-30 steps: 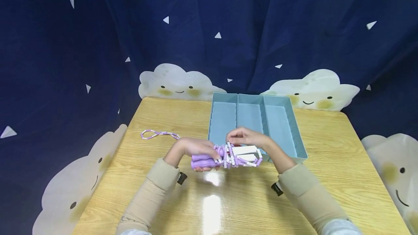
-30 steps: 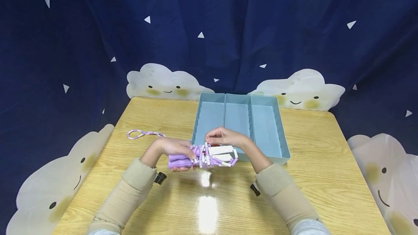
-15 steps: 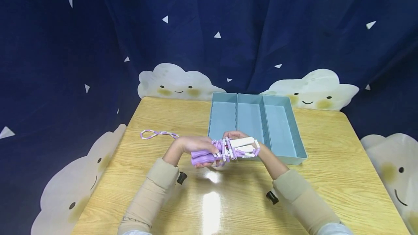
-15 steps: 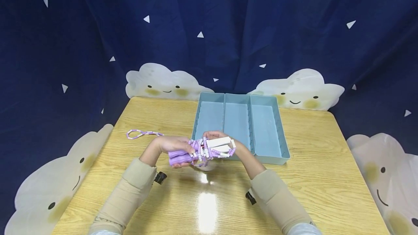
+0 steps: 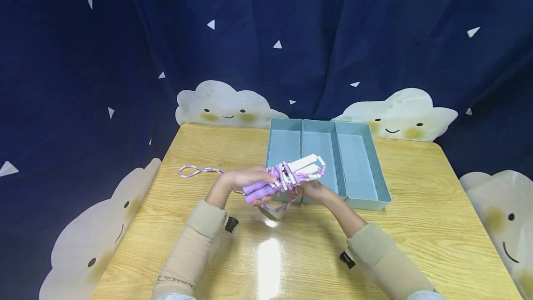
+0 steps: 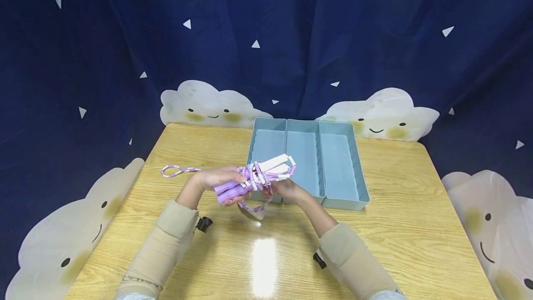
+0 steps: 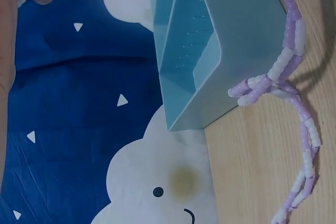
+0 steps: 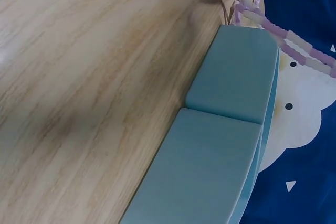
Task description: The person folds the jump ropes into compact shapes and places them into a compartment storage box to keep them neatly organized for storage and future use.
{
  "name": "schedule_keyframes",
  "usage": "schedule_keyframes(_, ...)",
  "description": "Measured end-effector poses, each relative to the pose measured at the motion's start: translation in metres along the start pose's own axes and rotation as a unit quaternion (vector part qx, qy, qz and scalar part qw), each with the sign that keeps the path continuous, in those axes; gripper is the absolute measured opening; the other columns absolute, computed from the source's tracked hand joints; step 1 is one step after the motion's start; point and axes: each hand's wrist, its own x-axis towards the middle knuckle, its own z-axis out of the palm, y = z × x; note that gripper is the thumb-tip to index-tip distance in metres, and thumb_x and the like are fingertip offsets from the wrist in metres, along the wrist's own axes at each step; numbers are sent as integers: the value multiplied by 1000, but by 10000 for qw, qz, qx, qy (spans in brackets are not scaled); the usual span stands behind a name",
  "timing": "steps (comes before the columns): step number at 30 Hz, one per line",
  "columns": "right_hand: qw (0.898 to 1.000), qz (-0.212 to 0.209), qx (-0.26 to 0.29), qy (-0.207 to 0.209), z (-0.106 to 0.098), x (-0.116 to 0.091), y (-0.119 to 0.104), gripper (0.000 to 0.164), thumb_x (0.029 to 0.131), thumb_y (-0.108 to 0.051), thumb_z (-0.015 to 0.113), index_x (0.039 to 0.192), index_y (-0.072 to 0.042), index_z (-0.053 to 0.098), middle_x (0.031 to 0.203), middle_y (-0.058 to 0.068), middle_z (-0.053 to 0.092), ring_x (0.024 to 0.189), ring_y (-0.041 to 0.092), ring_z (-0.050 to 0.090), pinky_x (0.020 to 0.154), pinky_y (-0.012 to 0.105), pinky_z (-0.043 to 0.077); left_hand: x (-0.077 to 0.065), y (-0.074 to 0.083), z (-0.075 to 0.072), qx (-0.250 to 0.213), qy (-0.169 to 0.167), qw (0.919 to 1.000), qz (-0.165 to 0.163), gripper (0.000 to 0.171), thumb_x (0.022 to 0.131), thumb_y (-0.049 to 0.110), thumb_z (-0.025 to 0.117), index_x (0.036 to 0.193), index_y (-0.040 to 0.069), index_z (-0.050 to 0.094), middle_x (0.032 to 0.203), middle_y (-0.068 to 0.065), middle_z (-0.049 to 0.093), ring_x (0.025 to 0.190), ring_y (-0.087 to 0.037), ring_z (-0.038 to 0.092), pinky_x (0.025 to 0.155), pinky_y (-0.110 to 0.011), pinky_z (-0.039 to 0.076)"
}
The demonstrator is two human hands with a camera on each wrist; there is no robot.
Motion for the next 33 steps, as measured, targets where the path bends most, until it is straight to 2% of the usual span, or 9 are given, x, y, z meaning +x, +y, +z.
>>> schedule_keyframes(1,9999,-99,29,-63,6,-1,-11,37,98,-42,28,75,-20,46,67,-3,44,60,13,39,59,27,40,0,0,-1,-23,47,10000,14,43,92,33,39,94,-8,53,65,-6,56,46,-10,52,40,-21,45)
schedule_keyframes(3,9996,-218,150,-122,11,-2,-17,35,99,-38,27,83,-20,51,71,-2,48,63,11,42,62,25,41,-1,-1,-3,-109,161,9998,6,39,92,33,40,93,-3,54,65,-6,56,46,-10,52,40,-21,45)
schedule_keyframes(7,9983,-482,314,-87,8,-2,-7,36,102,-25,21,100,-13,55,77,1,54,65,11,51,62,25,48,-3,-1,-5,-226,382,9990,81,36,93,31,38,93,-2,53,65,-6,56,47,-10,52,40,-21,45)
schedule_keyframes(13,9993,-154,186,280,8,-5,-4,46,102,-29,20,102,6,50,78,3,56,69,10,56,64,26,52,-5,-2,-11,-74,728,9972,157,36,93,30,35,91,-2,53,64,-6,55,46,-11,51,40,-22,45)
schedule_keyframes(14,9993,-128,184,302,8,-6,-3,49,102,-29,20,101,11,48,78,3,57,69,10,56,64,26,53,-5,-2,-13,-87,778,9968,185,36,93,30,35,91,-2,53,64,-6,55,46,-11,51,40,-22,45)
schedule_keyframes(17,9991,-58,182,370,9,-8,-2,52,101,-30,22,104,17,45,79,2,59,71,10,57,64,26,54,-6,-3,-16,-276,938,9948,277,35,95,29,34,91,0,53,65,-6,55,46,-11,51,41,-23,46)
schedule_keyframes(24,9986,49,177,501,10,-10,-1,41,101,-26,26,104,5,51,79,1,60,72,8,58,66,25,54,-9,-6,-23,-432,1110,9917,486,34,96,25,28,89,4,53,66,-5,55,48,-11,52,42,-22,45)
schedule_keyframes(30,9992,-39,161,367,10,-9,1,47,102,-21,22,109,21,42,80,0,62,73,10,60,68,27,54,-9,-10,-26,-400,1200,9904,560,34,97,28,30,91,4,54,67,-5,56,48,-11,53,42,-22,46)
schedule_keyframes(33,9994,-65,155,305,11,-8,1,49,102,-21,21,112,25,37,81,0,64,72,11,61,69,28,54,-9,-10,-26,-412,1284,9892,577,34,96,29,31,91,4,54,66,-6,56,48,-11,53,42,-22,46)
